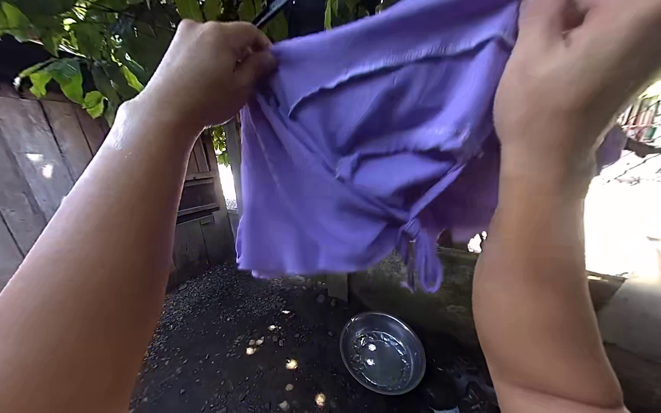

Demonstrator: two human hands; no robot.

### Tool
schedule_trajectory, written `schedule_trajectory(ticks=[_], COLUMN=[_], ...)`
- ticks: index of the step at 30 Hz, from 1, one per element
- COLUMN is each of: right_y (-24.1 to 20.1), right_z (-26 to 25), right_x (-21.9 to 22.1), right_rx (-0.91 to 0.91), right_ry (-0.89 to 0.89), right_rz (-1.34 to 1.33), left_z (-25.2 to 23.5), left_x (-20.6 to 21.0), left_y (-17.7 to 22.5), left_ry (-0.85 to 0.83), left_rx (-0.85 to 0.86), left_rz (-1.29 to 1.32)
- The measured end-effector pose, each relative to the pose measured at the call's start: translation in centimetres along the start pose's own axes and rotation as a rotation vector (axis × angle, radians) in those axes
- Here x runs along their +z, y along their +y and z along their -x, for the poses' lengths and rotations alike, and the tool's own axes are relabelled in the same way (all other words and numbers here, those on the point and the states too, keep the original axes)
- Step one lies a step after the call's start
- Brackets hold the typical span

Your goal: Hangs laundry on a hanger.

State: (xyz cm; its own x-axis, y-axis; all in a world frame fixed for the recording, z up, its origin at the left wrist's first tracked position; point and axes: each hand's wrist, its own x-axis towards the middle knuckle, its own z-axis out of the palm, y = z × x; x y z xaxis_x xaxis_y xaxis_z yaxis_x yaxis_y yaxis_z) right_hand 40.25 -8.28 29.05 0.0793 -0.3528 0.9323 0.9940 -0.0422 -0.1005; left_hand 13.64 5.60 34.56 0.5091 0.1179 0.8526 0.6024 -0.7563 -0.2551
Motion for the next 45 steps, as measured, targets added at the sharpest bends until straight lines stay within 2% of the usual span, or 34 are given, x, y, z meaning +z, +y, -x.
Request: schedule_trajectory(ticks=[3,5,8,11,14,16,19,21,24,25,27,29,31,33,34,36,37,39,42,45], right_y=[1.0,0.8,0.1,-0.4,-0.4,-0.9,-1.7,-1.4,1.4,2.5,4.2,4.5,4.1,3.0,2.2,0.5,-0.1,-1.1,-2.0,-0.2], right_z=[1.9,1.9,0.8,-2.1,-4.7,-5.6,-7.2,-8.0,-7.5,-6.7,-4.5,-3.0,-2.8,-3.4,-3.7,-4.2,-4.4,-4.7,-5.4,-6.1], right_x=[0.1,0.3,0.2,0.5,2.7,3.7,4.9,4.4,2.5,1.9,1.4,1.5,2.2,3.1,3.8,5.1,5.8,6.9,7.9,8.8], right_rx=[-0.164,-0.135,-0.015,0.174,0.265,0.249,0.101,0.06,0.153,0.134,0.034,-0.054,0.037,0.207,0.277,0.364,0.393,0.406,0.418,0.502], right_ry=[0.086,0.039,-0.187,-0.47,-0.608,-0.705,-0.759,-0.71,-0.684,-0.704,-0.76,-0.819,-0.741,-0.685,-0.672,-0.707,-0.732,-0.747,-0.677,-0.553], right_rz=[-0.036,-0.015,-0.002,-0.092,-0.154,-0.077,-0.007,-0.222,-0.959,-1.081,-0.948,-0.71,-0.608,-0.515,-0.466,-0.386,-0.361,-0.341,-0.268,-0.169], left_z=[1.3,1.6,1.7,1.2,0.4,0.0,-0.4,0.1,1.7,2.1,2.9,3.6,4.8,6.1,6.3,5.5,4.6,2.7,1.6,2.4], left_x=[0.3,0.5,0.7,0.6,0.8,0.9,0.6,0.4,0.1,0.2,0.0,0.4,2.0,4.1,4.8,4.7,4.5,4.1,3.9,3.7], left_y=[0.5,0.9,0.9,0.9,0.8,0.9,0.2,-1.0,-2.6,-3.0,-2.5,-1.8,-1.4,-0.6,0.0,1.5,1.8,1.2,-0.6,-2.1], left_ry=[-0.016,0.02,0.065,0.124,0.196,0.21,0.254,0.296,0.279,0.235,0.146,0.181,0.41,0.636,0.648,0.481,0.416,0.386,0.523,0.642], left_rx=[0.039,0.04,-0.004,-0.121,-0.217,-0.267,-0.341,-0.315,-0.096,-0.023,0.047,0.071,0.052,-0.088,-0.223,-0.524,-0.603,-0.663,-0.677,-0.644], left_rz=[0.053,0.054,0.07,0.107,0.118,0.118,0.161,0.252,0.429,0.452,0.353,0.237,0.126,0.076,0.116,0.33,0.439,0.551,0.596,0.613])
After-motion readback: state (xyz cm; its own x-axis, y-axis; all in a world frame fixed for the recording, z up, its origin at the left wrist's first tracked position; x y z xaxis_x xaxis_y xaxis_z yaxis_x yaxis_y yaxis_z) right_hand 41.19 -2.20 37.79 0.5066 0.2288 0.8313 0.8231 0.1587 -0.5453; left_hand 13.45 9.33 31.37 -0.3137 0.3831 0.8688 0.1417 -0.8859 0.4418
